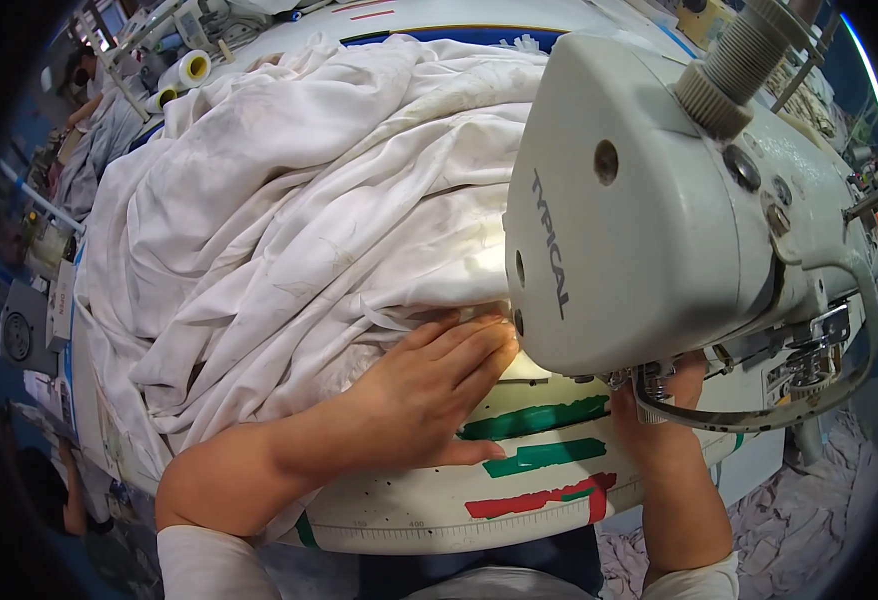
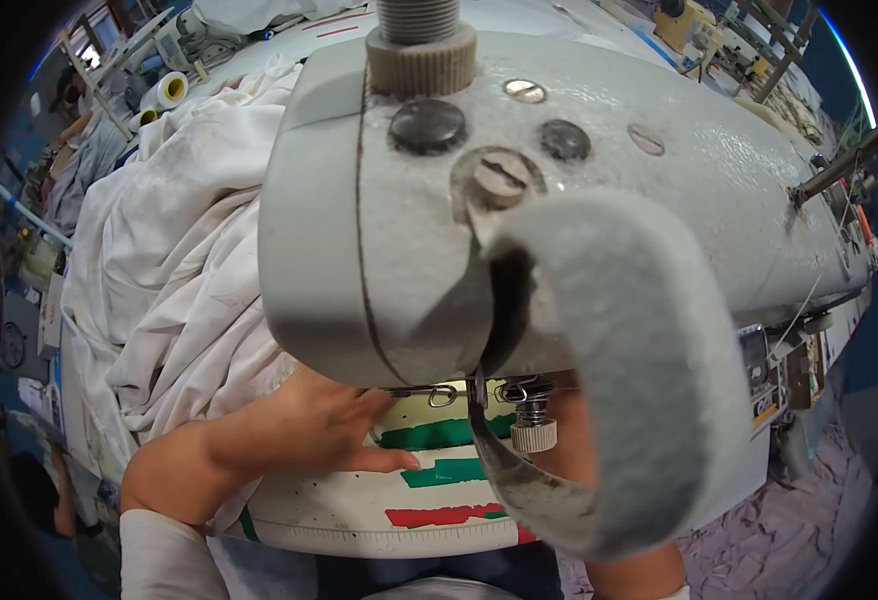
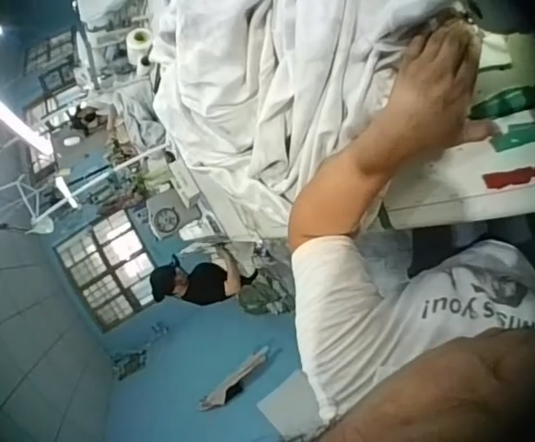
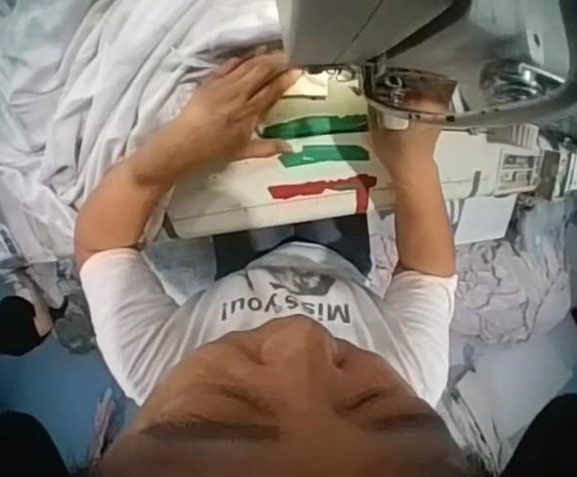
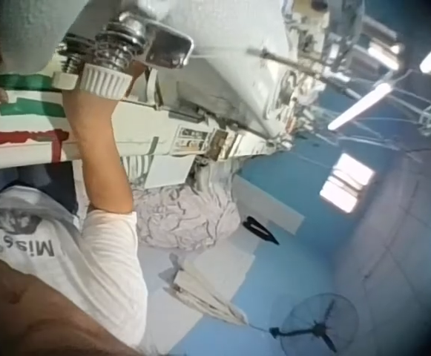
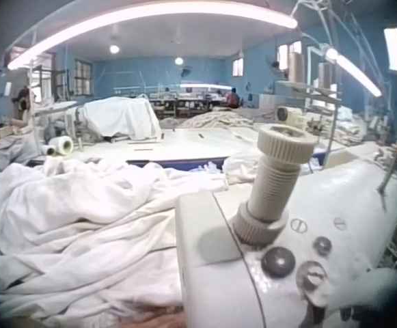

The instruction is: Sewing white fabric pieces together on an industrial sewing machine to assemble pillowcases.

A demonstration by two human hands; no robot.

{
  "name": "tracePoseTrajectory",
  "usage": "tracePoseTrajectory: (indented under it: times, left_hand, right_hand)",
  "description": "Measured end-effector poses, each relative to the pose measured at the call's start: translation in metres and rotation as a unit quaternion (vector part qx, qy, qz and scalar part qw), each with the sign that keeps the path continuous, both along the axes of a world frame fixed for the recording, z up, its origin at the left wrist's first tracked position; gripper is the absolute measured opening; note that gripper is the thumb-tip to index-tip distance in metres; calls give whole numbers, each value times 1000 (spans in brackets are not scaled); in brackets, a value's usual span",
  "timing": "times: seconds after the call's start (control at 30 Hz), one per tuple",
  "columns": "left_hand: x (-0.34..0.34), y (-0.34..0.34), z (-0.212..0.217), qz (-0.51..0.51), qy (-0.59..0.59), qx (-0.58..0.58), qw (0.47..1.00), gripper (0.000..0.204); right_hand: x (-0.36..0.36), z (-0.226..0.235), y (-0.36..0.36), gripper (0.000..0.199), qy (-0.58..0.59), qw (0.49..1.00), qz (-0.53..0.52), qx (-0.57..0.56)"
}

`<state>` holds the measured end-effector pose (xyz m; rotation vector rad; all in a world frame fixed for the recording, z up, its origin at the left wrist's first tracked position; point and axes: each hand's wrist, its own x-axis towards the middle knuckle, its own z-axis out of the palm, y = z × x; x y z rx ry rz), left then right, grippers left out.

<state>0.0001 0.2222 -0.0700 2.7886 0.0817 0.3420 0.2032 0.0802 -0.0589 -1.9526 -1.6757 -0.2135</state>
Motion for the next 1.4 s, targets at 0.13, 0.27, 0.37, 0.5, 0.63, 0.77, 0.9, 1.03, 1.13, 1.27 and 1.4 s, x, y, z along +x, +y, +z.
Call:
tracePoseTrajectory:
  times: [0.13, 0.27, 0.37, 0.5, 0.63, 0.77, 0.9, 1.03, 1.13, 1.27, 1.4]
  left_hand:
    - [0, 1, -1, 3, 7, -24, 1000, 80]
    - [0, 2, -1, 2, 10, -19, 1000, 80]
    - [1, 1, 0, 4, 4, -14, 1000, 80]
    - [0, 0, -1, 0, 3, -43, 999, 79]
    - [-1, 0, -1, -8, 5, -55, 998, 77]
    - [0, -1, 2, -7, 17, -50, 999, 77]
    - [-1, -3, 3, -19, 21, -46, 999, 79]
    - [-1, -3, 3, -32, 13, -37, 999, 81]
    - [-1, -3, 3, -29, 6, -27, 999, 81]
    - [0, -4, 3, -31, 10, -29, 999, 81]
    - [1, -4, 3, -15, 3, -11, 1000, 80]
  right_hand:
    - [4, 1, -3, 39, 102, 995, 22, -9]
    - [7, -1, -8, 38, 55, 998, 17, 5]
    - [14, -15, -12, 50, -16, 1000, 12, -22]
    - [16, -32, -12, 64, 402, 907, -88, 90]
    - [18, -37, -15, 55, 449, 890, -51, 63]
    - [21, -19, -13, 47, -64, 996, 11, -58]
    - [19, -31, -14, 48, 471, 878, -43, 71]
    - [13, -35, -13, 48, 600, 789, -54, 121]
    - [16, -26, -17, 46, 112, 993, -36, 12]
    - [10, -30, -14, 43, 500, 860, -35, 95]
    - [7, -10, -10, 37, 66, 997, -40, -28]
